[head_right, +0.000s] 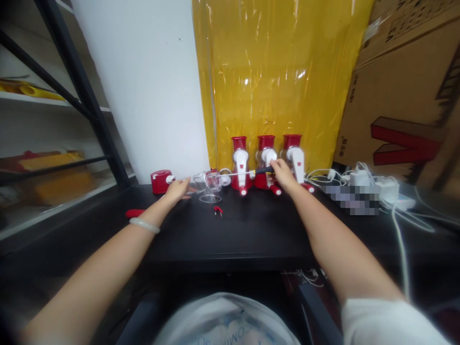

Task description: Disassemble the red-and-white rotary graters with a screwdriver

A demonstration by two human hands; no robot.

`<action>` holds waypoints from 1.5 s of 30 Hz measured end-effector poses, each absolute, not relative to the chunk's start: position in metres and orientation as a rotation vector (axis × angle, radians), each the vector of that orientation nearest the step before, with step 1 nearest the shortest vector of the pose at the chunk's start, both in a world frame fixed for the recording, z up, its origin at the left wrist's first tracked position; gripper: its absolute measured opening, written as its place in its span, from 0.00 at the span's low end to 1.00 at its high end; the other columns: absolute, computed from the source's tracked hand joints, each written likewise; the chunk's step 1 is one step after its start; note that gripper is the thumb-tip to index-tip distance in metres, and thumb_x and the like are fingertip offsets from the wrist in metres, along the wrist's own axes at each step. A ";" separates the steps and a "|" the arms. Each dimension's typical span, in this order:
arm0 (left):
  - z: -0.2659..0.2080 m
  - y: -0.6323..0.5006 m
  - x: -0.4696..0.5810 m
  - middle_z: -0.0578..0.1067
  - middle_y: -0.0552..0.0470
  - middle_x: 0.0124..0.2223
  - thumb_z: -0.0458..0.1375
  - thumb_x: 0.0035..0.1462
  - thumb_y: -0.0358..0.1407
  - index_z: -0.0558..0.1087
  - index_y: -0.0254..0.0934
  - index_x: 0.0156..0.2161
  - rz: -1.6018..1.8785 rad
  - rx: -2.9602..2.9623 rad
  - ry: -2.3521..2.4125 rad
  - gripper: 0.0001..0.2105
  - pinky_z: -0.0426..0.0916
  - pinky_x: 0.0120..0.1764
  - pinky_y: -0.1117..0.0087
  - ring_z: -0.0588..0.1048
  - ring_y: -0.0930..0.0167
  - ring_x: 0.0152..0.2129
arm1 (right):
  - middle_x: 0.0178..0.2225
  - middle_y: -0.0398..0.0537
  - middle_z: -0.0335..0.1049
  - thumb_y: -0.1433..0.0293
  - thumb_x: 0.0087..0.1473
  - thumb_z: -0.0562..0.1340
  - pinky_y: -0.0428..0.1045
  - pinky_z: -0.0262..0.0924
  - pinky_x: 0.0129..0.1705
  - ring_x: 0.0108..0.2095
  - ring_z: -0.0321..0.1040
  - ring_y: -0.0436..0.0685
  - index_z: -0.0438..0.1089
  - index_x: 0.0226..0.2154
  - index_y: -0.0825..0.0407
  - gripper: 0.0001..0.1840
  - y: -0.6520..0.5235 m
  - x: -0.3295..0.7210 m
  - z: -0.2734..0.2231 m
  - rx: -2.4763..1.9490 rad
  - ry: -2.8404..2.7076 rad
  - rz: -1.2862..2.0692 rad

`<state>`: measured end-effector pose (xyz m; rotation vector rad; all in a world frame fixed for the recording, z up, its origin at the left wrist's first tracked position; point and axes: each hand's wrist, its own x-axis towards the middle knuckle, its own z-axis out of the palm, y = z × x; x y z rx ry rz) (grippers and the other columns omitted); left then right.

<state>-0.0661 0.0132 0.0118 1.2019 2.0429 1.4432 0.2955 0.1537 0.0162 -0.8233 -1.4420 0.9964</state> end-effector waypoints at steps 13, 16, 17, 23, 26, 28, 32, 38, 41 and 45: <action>0.013 0.012 -0.065 0.81 0.35 0.37 0.53 0.63 0.44 0.71 0.32 0.32 1.446 1.210 2.030 0.16 0.74 0.24 0.72 0.80 0.58 0.40 | 0.24 0.37 0.65 0.61 0.37 0.73 0.43 0.57 0.21 0.21 0.62 0.47 0.65 0.37 0.47 0.24 0.143 0.296 0.020 -0.655 -1.332 1.199; 0.013 0.011 -0.064 0.81 0.35 0.38 0.53 0.63 0.44 0.71 0.32 0.32 1.452 1.213 2.023 0.16 0.74 0.24 0.72 0.80 0.58 0.40 | 0.26 0.37 0.66 0.64 0.34 0.73 0.44 0.59 0.24 0.24 0.63 0.47 0.65 0.38 0.45 0.27 0.138 0.296 0.024 -0.608 -1.288 1.276; 0.013 0.011 -0.064 0.81 0.35 0.38 0.53 0.63 0.44 0.71 0.32 0.32 1.455 1.214 2.020 0.16 0.74 0.24 0.72 0.80 0.58 0.40 | 0.27 0.37 0.67 0.65 0.34 0.73 0.44 0.60 0.25 0.24 0.64 0.48 0.64 0.39 0.45 0.27 0.137 0.297 0.025 -0.595 -1.276 1.300; 0.014 0.011 -0.062 0.81 0.35 0.37 0.53 0.62 0.43 0.72 0.32 0.32 1.456 1.210 2.015 0.15 0.74 0.25 0.72 0.80 0.58 0.39 | 0.29 0.37 0.69 0.70 0.34 0.71 0.46 0.62 0.29 0.26 0.66 0.48 0.63 0.40 0.44 0.28 0.131 0.300 0.030 -0.549 -1.258 1.369; 0.014 0.011 -0.062 0.81 0.35 0.37 0.54 0.62 0.43 0.72 0.31 0.33 1.460 1.213 2.015 0.15 0.74 0.25 0.72 0.81 0.59 0.39 | 0.27 0.37 0.68 0.70 0.34 0.69 0.45 0.63 0.28 0.26 0.68 0.50 0.63 0.39 0.45 0.26 0.134 0.300 0.029 -0.576 -1.270 1.338; 0.014 0.011 -0.062 0.81 0.35 0.37 0.54 0.62 0.43 0.72 0.31 0.33 1.461 1.211 2.017 0.15 0.74 0.25 0.72 0.80 0.59 0.39 | 0.27 0.37 0.68 0.68 0.36 0.68 0.46 0.63 0.27 0.25 0.68 0.51 0.62 0.38 0.45 0.23 0.137 0.299 0.028 -0.620 -1.286 1.295; 0.013 0.011 -0.064 0.81 0.36 0.37 0.54 0.62 0.44 0.72 0.32 0.32 1.467 1.196 2.022 0.16 0.75 0.27 0.71 0.81 0.59 0.39 | 0.22 0.39 0.66 0.55 0.49 0.63 0.48 0.62 0.22 0.19 0.65 0.52 0.61 0.35 0.47 0.17 0.145 0.297 0.022 -0.755 -1.365 1.151; 0.013 0.012 -0.065 0.81 0.37 0.37 0.54 0.62 0.44 0.72 0.32 0.33 1.470 1.181 2.021 0.15 0.76 0.29 0.69 0.81 0.58 0.39 | 0.14 0.37 0.58 0.50 0.49 0.64 0.45 0.52 0.17 0.14 0.57 0.49 0.63 0.30 0.48 0.20 0.152 0.299 0.015 -0.827 -1.548 0.931; 0.012 0.013 -0.064 0.81 0.37 0.36 0.54 0.62 0.44 0.73 0.32 0.33 1.479 1.172 2.022 0.15 0.76 0.30 0.70 0.81 0.59 0.39 | 0.19 0.36 0.62 0.56 0.46 0.66 0.44 0.57 0.19 0.16 0.58 0.47 0.63 0.33 0.48 0.17 0.150 0.297 0.017 -0.796 -1.425 1.060; 0.012 0.013 -0.065 0.81 0.38 0.36 0.55 0.62 0.44 0.73 0.32 0.33 1.479 1.172 2.008 0.15 0.76 0.30 0.71 0.81 0.60 0.39 | 0.26 0.37 0.65 0.65 0.40 0.67 0.45 0.62 0.24 0.21 0.63 0.47 0.64 0.35 0.47 0.18 0.146 0.296 0.019 -0.720 -1.356 1.171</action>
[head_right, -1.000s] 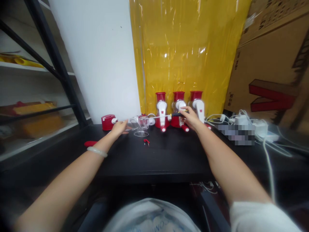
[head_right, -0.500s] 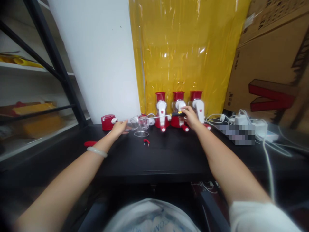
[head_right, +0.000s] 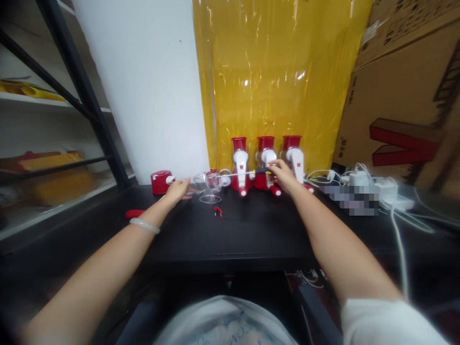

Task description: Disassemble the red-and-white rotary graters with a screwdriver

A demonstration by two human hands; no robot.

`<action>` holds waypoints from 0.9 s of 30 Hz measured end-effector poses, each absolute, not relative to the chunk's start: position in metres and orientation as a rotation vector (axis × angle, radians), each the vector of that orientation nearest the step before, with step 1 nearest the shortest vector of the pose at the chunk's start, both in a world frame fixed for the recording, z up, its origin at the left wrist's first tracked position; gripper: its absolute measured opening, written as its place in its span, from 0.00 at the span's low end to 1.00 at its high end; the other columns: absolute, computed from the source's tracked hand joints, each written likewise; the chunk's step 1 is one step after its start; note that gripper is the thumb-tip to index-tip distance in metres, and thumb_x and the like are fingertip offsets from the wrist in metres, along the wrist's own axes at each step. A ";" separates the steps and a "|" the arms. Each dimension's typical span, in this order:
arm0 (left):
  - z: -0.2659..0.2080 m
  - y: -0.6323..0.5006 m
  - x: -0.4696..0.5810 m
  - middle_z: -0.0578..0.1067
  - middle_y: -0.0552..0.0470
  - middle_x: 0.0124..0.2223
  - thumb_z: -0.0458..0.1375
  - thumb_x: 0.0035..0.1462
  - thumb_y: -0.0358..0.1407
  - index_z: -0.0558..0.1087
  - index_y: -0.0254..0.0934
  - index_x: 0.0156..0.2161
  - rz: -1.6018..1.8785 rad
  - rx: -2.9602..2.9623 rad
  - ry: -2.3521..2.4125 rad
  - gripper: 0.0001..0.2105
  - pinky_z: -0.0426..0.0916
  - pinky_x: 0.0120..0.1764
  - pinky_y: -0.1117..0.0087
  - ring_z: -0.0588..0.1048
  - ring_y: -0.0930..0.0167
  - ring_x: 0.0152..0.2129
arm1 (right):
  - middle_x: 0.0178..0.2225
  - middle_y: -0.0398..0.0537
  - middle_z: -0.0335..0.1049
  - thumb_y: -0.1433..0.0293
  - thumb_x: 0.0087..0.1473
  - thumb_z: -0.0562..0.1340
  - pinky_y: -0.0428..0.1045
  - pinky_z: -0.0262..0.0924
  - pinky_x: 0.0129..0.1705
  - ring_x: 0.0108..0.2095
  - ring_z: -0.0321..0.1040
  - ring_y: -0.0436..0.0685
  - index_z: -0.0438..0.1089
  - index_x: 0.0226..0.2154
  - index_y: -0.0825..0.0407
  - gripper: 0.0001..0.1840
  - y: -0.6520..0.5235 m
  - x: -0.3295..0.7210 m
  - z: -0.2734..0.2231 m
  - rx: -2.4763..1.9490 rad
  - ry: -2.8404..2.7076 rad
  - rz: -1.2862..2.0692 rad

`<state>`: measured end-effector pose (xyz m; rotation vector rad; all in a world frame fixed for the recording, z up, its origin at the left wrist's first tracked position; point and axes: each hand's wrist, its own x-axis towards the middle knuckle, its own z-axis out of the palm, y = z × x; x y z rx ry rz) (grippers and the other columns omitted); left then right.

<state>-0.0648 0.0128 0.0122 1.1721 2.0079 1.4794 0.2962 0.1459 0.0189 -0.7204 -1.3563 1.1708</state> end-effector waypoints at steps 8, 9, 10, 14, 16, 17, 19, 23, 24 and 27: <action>0.012 0.014 -0.066 0.81 0.36 0.38 0.53 0.63 0.44 0.72 0.32 0.33 1.481 1.172 2.005 0.16 0.75 0.28 0.72 0.81 0.60 0.39 | 0.21 0.38 0.63 0.53 0.49 0.62 0.48 0.62 0.23 0.18 0.62 0.50 0.62 0.32 0.47 0.17 0.151 0.298 0.017 -0.817 -1.457 1.085; 0.012 0.014 -0.066 0.81 0.36 0.38 0.53 0.63 0.43 0.72 0.32 0.33 1.478 1.171 2.006 0.16 0.75 0.28 0.71 0.81 0.60 0.39 | 0.18 0.38 0.62 0.50 0.51 0.60 0.48 0.60 0.21 0.17 0.61 0.51 0.62 0.31 0.48 0.19 0.151 0.299 0.017 -0.841 -1.509 1.022; 0.012 0.014 -0.067 0.81 0.36 0.38 0.53 0.63 0.44 0.72 0.32 0.33 1.475 1.171 2.008 0.16 0.75 0.28 0.71 0.81 0.59 0.39 | 0.16 0.38 0.60 0.48 0.52 0.60 0.47 0.58 0.20 0.16 0.60 0.51 0.63 0.29 0.48 0.20 0.152 0.299 0.016 -0.858 -1.563 0.952; 0.011 0.015 -0.068 0.81 0.37 0.37 0.54 0.62 0.44 0.72 0.33 0.33 1.470 1.176 2.011 0.15 0.76 0.28 0.70 0.81 0.58 0.39 | 0.16 0.38 0.60 0.49 0.50 0.63 0.46 0.52 0.17 0.15 0.57 0.50 0.64 0.27 0.48 0.20 0.154 0.301 0.014 -0.838 -1.605 0.832; 0.010 0.015 -0.069 0.81 0.37 0.37 0.54 0.62 0.45 0.72 0.33 0.33 1.473 1.176 2.007 0.15 0.76 0.28 0.70 0.81 0.59 0.39 | 0.18 0.38 0.62 0.52 0.48 0.65 0.45 0.53 0.18 0.16 0.59 0.50 0.64 0.30 0.48 0.18 0.155 0.300 0.013 -0.815 -1.557 0.874; 0.010 0.015 -0.069 0.81 0.37 0.37 0.54 0.62 0.45 0.72 0.33 0.33 1.474 1.174 2.007 0.15 0.76 0.28 0.70 0.81 0.59 0.39 | 0.19 0.38 0.63 0.53 0.48 0.66 0.45 0.54 0.18 0.17 0.60 0.50 0.63 0.31 0.47 0.18 0.156 0.300 0.012 -0.811 -1.540 0.897; 0.011 0.014 -0.069 0.81 0.37 0.37 0.54 0.62 0.44 0.72 0.33 0.33 1.472 1.168 2.009 0.15 0.76 0.28 0.71 0.80 0.59 0.39 | 0.21 0.38 0.63 0.56 0.47 0.66 0.44 0.55 0.19 0.18 0.61 0.49 0.63 0.34 0.47 0.16 0.156 0.299 0.011 -0.812 -1.518 0.935; 0.012 0.013 -0.067 0.81 0.35 0.39 0.53 0.62 0.44 0.71 0.33 0.33 1.472 1.172 2.008 0.15 0.75 0.28 0.70 0.80 0.58 0.40 | 0.26 0.39 0.64 0.63 0.45 0.65 0.45 0.60 0.21 0.21 0.63 0.48 0.64 0.36 0.47 0.15 0.154 0.298 0.012 -0.803 -1.489 0.998; 0.012 0.013 -0.066 0.81 0.34 0.39 0.53 0.63 0.44 0.71 0.33 0.33 1.472 1.176 2.006 0.15 0.75 0.27 0.70 0.80 0.58 0.41 | 0.28 0.39 0.64 0.64 0.44 0.64 0.45 0.61 0.22 0.22 0.63 0.48 0.64 0.36 0.47 0.15 0.152 0.298 0.013 -0.794 -1.483 1.016; 0.012 0.013 -0.066 0.80 0.34 0.39 0.53 0.63 0.43 0.71 0.33 0.33 1.473 1.184 2.003 0.15 0.75 0.26 0.71 0.80 0.58 0.40 | 0.30 0.40 0.64 0.67 0.42 0.63 0.45 0.63 0.23 0.26 0.64 0.50 0.64 0.35 0.47 0.14 0.150 0.298 0.015 -0.765 -1.460 1.068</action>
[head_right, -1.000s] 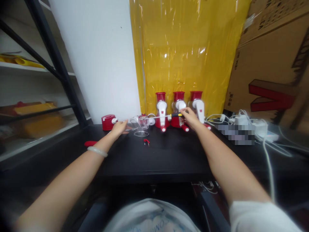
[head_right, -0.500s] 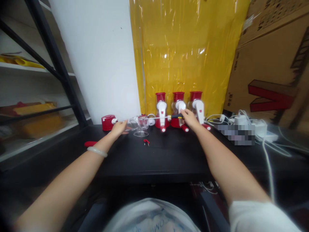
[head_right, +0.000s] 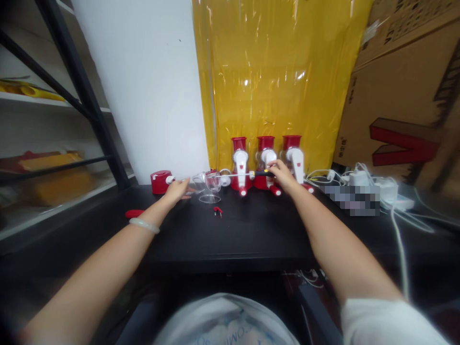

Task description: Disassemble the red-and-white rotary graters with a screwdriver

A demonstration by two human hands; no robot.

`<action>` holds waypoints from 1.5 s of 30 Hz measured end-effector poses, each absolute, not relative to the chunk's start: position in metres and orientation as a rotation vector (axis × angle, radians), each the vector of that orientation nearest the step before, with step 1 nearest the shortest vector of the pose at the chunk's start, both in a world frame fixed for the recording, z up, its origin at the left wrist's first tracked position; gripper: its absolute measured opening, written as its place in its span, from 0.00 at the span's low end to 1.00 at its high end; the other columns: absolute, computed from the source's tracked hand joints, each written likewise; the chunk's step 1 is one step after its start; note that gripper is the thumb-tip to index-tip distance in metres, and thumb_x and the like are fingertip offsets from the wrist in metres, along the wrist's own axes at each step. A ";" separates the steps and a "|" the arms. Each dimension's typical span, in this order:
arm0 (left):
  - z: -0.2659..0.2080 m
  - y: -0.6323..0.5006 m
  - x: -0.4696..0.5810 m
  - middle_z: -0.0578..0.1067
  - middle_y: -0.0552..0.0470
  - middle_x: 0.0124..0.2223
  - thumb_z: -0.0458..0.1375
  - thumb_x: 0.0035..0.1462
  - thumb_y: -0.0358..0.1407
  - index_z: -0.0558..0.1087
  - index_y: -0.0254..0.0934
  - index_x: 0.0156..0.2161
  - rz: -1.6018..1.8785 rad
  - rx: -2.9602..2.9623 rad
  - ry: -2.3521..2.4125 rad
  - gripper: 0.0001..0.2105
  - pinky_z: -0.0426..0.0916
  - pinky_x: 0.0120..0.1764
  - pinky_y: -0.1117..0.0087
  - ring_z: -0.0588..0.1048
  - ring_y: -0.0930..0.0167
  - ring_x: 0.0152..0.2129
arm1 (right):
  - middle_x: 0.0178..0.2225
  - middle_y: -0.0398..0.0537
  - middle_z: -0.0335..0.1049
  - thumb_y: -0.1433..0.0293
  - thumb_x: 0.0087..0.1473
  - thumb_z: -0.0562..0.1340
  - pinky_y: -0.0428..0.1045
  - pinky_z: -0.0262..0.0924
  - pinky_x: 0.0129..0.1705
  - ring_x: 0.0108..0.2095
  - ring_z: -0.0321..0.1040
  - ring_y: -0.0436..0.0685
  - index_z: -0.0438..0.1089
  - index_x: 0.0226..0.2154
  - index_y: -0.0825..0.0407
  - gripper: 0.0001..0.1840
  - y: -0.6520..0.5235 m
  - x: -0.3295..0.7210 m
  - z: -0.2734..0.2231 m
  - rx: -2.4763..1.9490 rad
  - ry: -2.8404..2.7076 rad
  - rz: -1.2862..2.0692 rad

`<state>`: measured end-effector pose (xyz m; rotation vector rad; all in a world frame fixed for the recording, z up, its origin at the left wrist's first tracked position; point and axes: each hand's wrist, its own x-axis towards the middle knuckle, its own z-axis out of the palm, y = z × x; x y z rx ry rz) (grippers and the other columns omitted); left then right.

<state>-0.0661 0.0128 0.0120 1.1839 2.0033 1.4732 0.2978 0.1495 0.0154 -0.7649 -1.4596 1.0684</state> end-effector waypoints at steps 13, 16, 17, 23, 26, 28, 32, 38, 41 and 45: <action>0.012 0.013 -0.067 0.81 0.37 0.36 0.55 0.61 0.44 0.73 0.32 0.33 1.491 1.162 2.016 0.15 0.75 0.29 0.71 0.81 0.59 0.39 | 0.15 0.37 0.61 0.49 0.53 0.62 0.45 0.52 0.16 0.14 0.58 0.50 0.61 0.33 0.47 0.20 0.151 0.298 0.012 -0.839 -1.625 0.870; 0.012 0.012 -0.066 0.81 0.36 0.37 0.54 0.62 0.44 0.73 0.32 0.33 1.487 1.163 2.014 0.16 0.75 0.28 0.71 0.81 0.59 0.39 | 0.22 0.38 0.65 0.52 0.48 0.67 0.44 0.58 0.18 0.18 0.63 0.48 0.62 0.36 0.47 0.20 0.151 0.296 0.012 -0.818 -1.527 0.899; 0.013 0.012 -0.066 0.81 0.36 0.37 0.54 0.62 0.44 0.73 0.32 0.33 1.485 1.164 2.012 0.16 0.75 0.27 0.72 0.81 0.59 0.39 | 0.25 0.39 0.66 0.54 0.47 0.68 0.44 0.61 0.20 0.20 0.64 0.48 0.63 0.36 0.47 0.21 0.151 0.296 0.012 -0.810 -1.499 0.921; 0.013 0.012 -0.066 0.81 0.35 0.38 0.53 0.63 0.43 0.73 0.31 0.34 1.495 1.156 2.011 0.16 0.75 0.27 0.71 0.80 0.58 0.40 | 0.33 0.39 0.67 0.61 0.43 0.71 0.45 0.67 0.26 0.24 0.66 0.46 0.63 0.42 0.45 0.25 0.150 0.297 0.012 -0.677 -1.436 1.113; 0.012 0.012 -0.067 0.81 0.35 0.39 0.54 0.63 0.43 0.73 0.31 0.35 1.498 1.155 2.007 0.15 0.75 0.28 0.72 0.80 0.59 0.40 | 0.35 0.38 0.66 0.64 0.39 0.73 0.46 0.69 0.30 0.26 0.68 0.46 0.63 0.44 0.44 0.29 0.148 0.300 0.013 -0.600 -1.421 1.190; 0.011 0.013 -0.068 0.80 0.35 0.40 0.54 0.63 0.43 0.73 0.31 0.36 1.496 1.157 2.008 0.16 0.75 0.28 0.72 0.80 0.59 0.40 | 0.35 0.38 0.66 0.65 0.37 0.74 0.46 0.69 0.30 0.26 0.68 0.46 0.64 0.44 0.43 0.30 0.148 0.301 0.014 -0.581 -1.413 1.234; 0.010 0.015 -0.070 0.80 0.35 0.39 0.53 0.63 0.44 0.73 0.30 0.36 1.481 1.174 2.013 0.16 0.75 0.27 0.70 0.80 0.58 0.40 | 0.34 0.37 0.66 0.66 0.35 0.74 0.45 0.68 0.29 0.25 0.67 0.46 0.65 0.42 0.44 0.30 0.147 0.300 0.015 -0.581 -1.384 1.262; 0.010 0.016 -0.070 0.81 0.36 0.38 0.53 0.63 0.44 0.73 0.31 0.34 1.461 1.190 2.019 0.17 0.75 0.27 0.70 0.80 0.58 0.39 | 0.28 0.39 0.66 0.56 0.48 0.68 0.48 0.68 0.25 0.22 0.67 0.49 0.63 0.36 0.47 0.19 0.148 0.294 0.017 -0.703 -1.352 1.232; 0.011 0.016 -0.069 0.81 0.35 0.37 0.53 0.63 0.44 0.73 0.30 0.34 1.464 1.187 2.027 0.17 0.75 0.26 0.70 0.80 0.58 0.39 | 0.25 0.40 0.64 0.52 0.54 0.62 0.48 0.66 0.21 0.20 0.65 0.49 0.63 0.34 0.48 0.17 0.149 0.292 0.017 -0.752 -1.354 1.215; 0.011 0.015 -0.069 0.81 0.36 0.36 0.54 0.62 0.44 0.73 0.31 0.33 1.469 1.184 2.024 0.16 0.75 0.26 0.70 0.80 0.58 0.38 | 0.25 0.39 0.64 0.54 0.49 0.66 0.44 0.63 0.20 0.20 0.64 0.48 0.64 0.32 0.49 0.18 0.153 0.293 0.015 -0.722 -1.394 1.143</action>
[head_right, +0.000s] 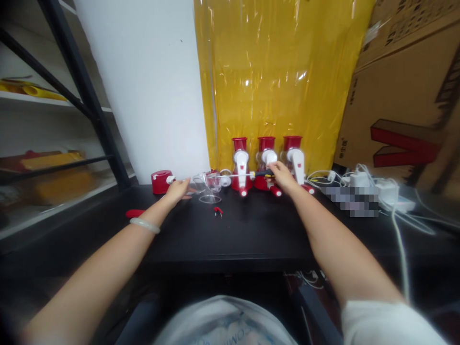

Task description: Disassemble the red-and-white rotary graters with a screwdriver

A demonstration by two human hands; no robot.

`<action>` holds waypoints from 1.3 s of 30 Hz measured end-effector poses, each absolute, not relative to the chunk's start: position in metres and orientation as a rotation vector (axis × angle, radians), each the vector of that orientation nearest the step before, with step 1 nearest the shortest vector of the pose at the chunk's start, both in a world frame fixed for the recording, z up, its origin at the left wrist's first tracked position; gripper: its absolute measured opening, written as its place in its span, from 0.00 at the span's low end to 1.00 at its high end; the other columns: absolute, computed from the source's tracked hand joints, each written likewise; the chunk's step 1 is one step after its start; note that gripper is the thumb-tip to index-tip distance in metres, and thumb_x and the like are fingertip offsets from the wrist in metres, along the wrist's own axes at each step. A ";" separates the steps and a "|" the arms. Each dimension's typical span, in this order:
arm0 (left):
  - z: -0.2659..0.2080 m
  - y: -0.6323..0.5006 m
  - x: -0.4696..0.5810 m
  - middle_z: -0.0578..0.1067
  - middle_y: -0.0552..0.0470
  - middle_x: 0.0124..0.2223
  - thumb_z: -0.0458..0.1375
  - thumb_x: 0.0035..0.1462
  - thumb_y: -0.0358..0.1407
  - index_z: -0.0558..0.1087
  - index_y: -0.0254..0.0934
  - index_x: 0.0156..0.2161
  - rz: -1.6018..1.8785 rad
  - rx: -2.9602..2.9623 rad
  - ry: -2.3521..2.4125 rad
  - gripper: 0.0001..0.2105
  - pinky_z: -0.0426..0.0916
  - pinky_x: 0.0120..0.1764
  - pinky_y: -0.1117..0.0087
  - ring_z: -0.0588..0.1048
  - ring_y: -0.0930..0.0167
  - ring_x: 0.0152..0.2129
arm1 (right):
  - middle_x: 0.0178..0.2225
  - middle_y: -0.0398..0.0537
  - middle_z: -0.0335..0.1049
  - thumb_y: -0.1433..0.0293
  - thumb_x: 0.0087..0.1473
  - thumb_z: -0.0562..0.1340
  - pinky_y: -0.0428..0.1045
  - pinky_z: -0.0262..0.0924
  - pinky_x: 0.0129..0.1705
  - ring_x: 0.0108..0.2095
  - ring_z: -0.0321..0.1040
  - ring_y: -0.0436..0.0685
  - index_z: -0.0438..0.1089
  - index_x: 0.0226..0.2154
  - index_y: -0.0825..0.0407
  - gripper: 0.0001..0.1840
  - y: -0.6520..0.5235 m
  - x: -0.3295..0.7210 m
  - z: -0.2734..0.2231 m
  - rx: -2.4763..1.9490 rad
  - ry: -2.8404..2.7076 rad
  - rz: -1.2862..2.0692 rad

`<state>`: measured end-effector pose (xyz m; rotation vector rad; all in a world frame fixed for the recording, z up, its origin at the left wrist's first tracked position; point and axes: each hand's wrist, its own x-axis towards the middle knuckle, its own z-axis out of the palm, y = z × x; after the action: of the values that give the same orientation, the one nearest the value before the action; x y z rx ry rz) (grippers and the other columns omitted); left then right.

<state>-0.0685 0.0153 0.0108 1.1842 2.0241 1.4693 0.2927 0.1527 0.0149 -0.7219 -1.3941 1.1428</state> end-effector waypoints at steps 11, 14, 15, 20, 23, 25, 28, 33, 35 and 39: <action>0.008 0.018 -0.072 0.81 0.37 0.36 0.54 0.62 0.45 0.73 0.32 0.32 1.475 1.197 2.017 0.17 0.75 0.27 0.70 0.81 0.59 0.38 | 0.28 0.39 0.65 0.62 0.39 0.72 0.44 0.63 0.26 0.26 0.64 0.48 0.66 0.34 0.48 0.20 0.148 0.294 0.016 -0.608 -1.334 1.238; 0.008 0.018 -0.072 0.81 0.38 0.36 0.54 0.61 0.45 0.73 0.32 0.33 1.474 1.196 2.015 0.16 0.75 0.27 0.71 0.81 0.59 0.38 | 0.29 0.39 0.65 0.66 0.39 0.70 0.45 0.65 0.28 0.30 0.65 0.49 0.67 0.34 0.48 0.18 0.146 0.295 0.018 -0.609 -1.330 1.242; 0.008 0.018 -0.072 0.81 0.38 0.35 0.54 0.61 0.45 0.74 0.32 0.33 1.474 1.194 2.014 0.16 0.75 0.27 0.71 0.81 0.59 0.38 | 0.30 0.40 0.65 0.67 0.38 0.70 0.45 0.66 0.29 0.31 0.66 0.50 0.67 0.34 0.48 0.17 0.146 0.295 0.019 -0.613 -1.329 1.238; 0.010 0.016 -0.070 0.81 0.38 0.36 0.54 0.62 0.45 0.73 0.32 0.33 1.481 1.187 2.015 0.16 0.75 0.27 0.70 0.81 0.59 0.38 | 0.30 0.41 0.65 0.66 0.42 0.67 0.47 0.68 0.30 0.31 0.67 0.51 0.66 0.33 0.48 0.13 0.150 0.293 0.017 -0.690 -1.381 1.154; 0.010 0.016 -0.069 0.81 0.37 0.36 0.54 0.62 0.44 0.73 0.32 0.33 1.476 1.182 2.023 0.16 0.75 0.27 0.70 0.81 0.58 0.38 | 0.26 0.41 0.66 0.59 0.49 0.64 0.47 0.66 0.25 0.25 0.66 0.51 0.65 0.31 0.49 0.12 0.153 0.294 0.014 -0.779 -1.449 1.067; 0.010 0.017 -0.070 0.81 0.37 0.36 0.54 0.62 0.44 0.73 0.32 0.33 1.476 1.180 2.027 0.16 0.75 0.27 0.70 0.81 0.59 0.38 | 0.22 0.41 0.66 0.54 0.53 0.61 0.47 0.62 0.21 0.20 0.64 0.51 0.65 0.31 0.50 0.15 0.154 0.296 0.012 -0.817 -1.527 1.029; 0.009 0.017 -0.071 0.81 0.37 0.36 0.54 0.62 0.44 0.73 0.32 0.33 1.476 1.186 2.025 0.16 0.75 0.27 0.71 0.81 0.59 0.38 | 0.16 0.41 0.65 0.51 0.54 0.60 0.45 0.57 0.19 0.15 0.61 0.50 0.66 0.30 0.50 0.19 0.157 0.299 0.009 -0.865 -1.674 0.906; 0.009 0.016 -0.071 0.81 0.38 0.36 0.54 0.62 0.45 0.73 0.33 0.33 1.475 1.191 2.014 0.16 0.76 0.28 0.70 0.81 0.59 0.39 | 0.17 0.39 0.66 0.51 0.49 0.65 0.44 0.55 0.18 0.16 0.60 0.48 0.65 0.31 0.50 0.20 0.160 0.299 0.006 -0.849 -1.638 0.874; 0.009 0.016 -0.071 0.81 0.38 0.37 0.53 0.62 0.45 0.73 0.33 0.33 1.475 1.190 2.012 0.16 0.76 0.28 0.70 0.81 0.59 0.38 | 0.18 0.38 0.66 0.52 0.46 0.68 0.44 0.56 0.19 0.17 0.62 0.48 0.65 0.31 0.49 0.21 0.159 0.297 0.006 -0.817 -1.584 0.934; 0.009 0.017 -0.072 0.81 0.38 0.36 0.54 0.61 0.44 0.73 0.33 0.32 1.482 1.177 2.021 0.16 0.76 0.28 0.69 0.81 0.58 0.38 | 0.25 0.38 0.68 0.55 0.41 0.72 0.43 0.59 0.18 0.19 0.64 0.47 0.65 0.34 0.48 0.23 0.152 0.296 0.010 -0.744 -1.502 1.079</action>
<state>-0.0723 0.0174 0.0092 1.1770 2.0207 1.4817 0.2964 0.1518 0.0100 -0.7444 -1.5019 1.0791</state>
